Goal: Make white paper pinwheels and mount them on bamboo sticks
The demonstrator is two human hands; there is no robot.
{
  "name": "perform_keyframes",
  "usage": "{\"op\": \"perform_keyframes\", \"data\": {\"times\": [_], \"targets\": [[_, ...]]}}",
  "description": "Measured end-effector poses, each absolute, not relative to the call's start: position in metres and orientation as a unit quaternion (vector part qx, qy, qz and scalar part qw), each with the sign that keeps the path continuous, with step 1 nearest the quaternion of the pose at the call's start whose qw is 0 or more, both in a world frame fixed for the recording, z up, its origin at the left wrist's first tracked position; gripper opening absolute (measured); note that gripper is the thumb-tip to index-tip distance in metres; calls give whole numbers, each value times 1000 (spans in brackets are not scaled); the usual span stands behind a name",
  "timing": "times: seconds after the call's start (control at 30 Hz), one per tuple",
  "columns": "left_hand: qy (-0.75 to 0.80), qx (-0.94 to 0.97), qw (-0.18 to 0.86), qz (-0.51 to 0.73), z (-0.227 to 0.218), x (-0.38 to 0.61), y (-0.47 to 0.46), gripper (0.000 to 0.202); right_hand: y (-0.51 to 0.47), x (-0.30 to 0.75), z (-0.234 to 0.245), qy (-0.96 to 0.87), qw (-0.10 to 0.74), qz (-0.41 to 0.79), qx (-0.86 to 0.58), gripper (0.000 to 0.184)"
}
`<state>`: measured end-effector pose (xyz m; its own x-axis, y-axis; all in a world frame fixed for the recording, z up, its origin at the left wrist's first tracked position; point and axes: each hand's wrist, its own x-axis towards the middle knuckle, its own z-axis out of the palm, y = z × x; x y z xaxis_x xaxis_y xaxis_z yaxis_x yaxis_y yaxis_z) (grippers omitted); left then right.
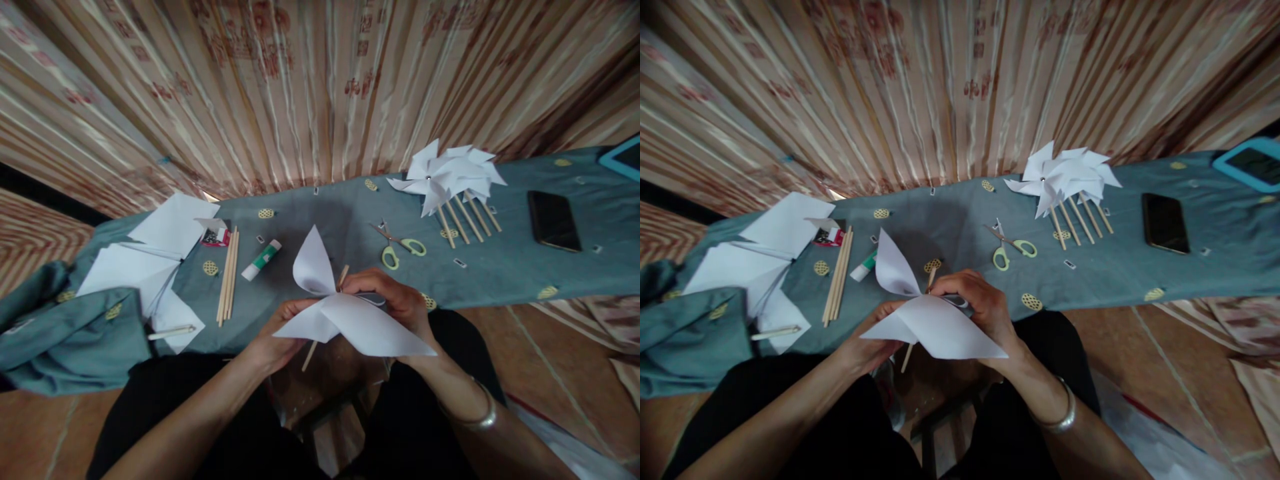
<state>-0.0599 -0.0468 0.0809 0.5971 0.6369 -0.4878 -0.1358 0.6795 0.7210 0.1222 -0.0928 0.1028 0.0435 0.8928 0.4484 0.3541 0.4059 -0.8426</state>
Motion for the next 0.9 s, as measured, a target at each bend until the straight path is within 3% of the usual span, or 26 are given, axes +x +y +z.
{"op": "perform_keyframes", "data": {"times": [0.3, 0.6, 0.9], "targets": [[397, 265, 846, 239, 77, -61, -46, 46, -93, 122, 100, -643, 540, 250, -483, 12], [393, 263, 846, 248, 88, -56, -46, 28, -95, 122, 104, -618, 544, 262, -503, 11], [374, 293, 846, 241, 83, -56, -47, 27, -94, 121, 103, -608, 562, 261, -497, 13]]}}
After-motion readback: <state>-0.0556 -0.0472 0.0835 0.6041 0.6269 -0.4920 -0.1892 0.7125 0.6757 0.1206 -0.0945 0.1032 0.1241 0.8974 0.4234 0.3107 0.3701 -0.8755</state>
